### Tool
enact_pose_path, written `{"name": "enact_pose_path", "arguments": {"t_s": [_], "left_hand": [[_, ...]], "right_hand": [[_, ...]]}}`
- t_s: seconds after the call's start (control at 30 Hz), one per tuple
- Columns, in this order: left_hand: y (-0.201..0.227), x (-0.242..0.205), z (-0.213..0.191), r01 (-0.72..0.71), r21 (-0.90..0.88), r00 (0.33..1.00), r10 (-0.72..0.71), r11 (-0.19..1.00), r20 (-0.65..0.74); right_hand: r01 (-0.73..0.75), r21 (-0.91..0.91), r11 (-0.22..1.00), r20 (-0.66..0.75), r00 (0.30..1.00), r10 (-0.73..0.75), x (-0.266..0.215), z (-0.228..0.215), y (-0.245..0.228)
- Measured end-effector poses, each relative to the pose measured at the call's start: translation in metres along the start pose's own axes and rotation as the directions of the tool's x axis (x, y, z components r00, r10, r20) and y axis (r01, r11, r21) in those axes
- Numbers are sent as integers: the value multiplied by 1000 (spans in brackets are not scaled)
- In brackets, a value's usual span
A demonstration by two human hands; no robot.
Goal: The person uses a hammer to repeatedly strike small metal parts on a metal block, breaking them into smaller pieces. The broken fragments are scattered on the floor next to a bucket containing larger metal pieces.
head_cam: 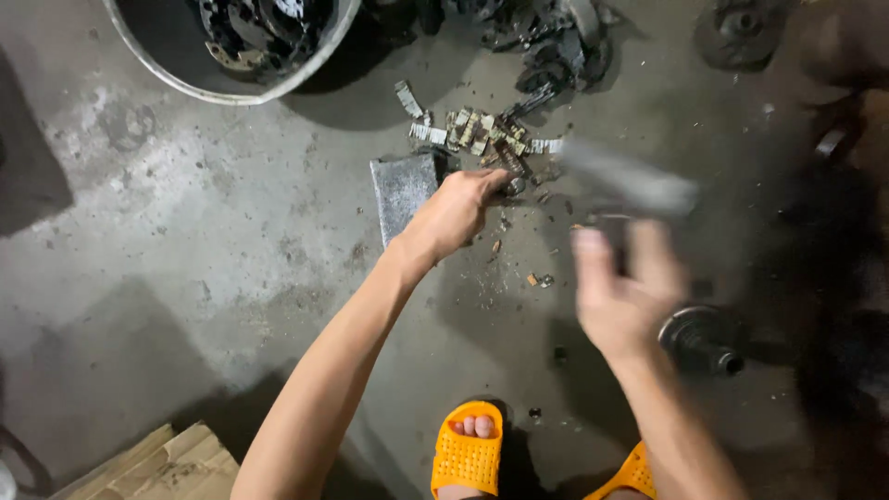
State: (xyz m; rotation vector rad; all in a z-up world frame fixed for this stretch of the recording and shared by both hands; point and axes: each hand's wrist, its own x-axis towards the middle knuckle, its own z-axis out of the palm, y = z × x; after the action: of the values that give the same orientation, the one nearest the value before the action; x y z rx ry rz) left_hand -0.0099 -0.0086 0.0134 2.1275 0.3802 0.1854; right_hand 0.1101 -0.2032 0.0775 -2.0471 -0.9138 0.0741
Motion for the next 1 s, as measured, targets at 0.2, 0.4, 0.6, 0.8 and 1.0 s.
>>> {"name": "enact_pose_path", "arguments": {"t_s": [0.2,0.4,0.6,0.8,1.0], "left_hand": [[4,-6,-3,54,-132,998,-57,990,-17],[-4,-8,3,10,-9,998,-10,1000,-66],[-15,-15,8,28,-32,993,-32,999,-118],[-19,-28,22,104,26,984,-99,994,-148],[-11,-34,0,162,-351,775,-339,922,-534]], "right_hand": [[-198,6,980,304,934,186,36,-32,-43],[59,24,998,288,956,-63,12,11,0],[-289,69,955,275,926,260,42,-34,-65],[-240,34,970,442,874,200,16,6,-12],[-419,86,904,435,832,344,14,-9,-7]]}}
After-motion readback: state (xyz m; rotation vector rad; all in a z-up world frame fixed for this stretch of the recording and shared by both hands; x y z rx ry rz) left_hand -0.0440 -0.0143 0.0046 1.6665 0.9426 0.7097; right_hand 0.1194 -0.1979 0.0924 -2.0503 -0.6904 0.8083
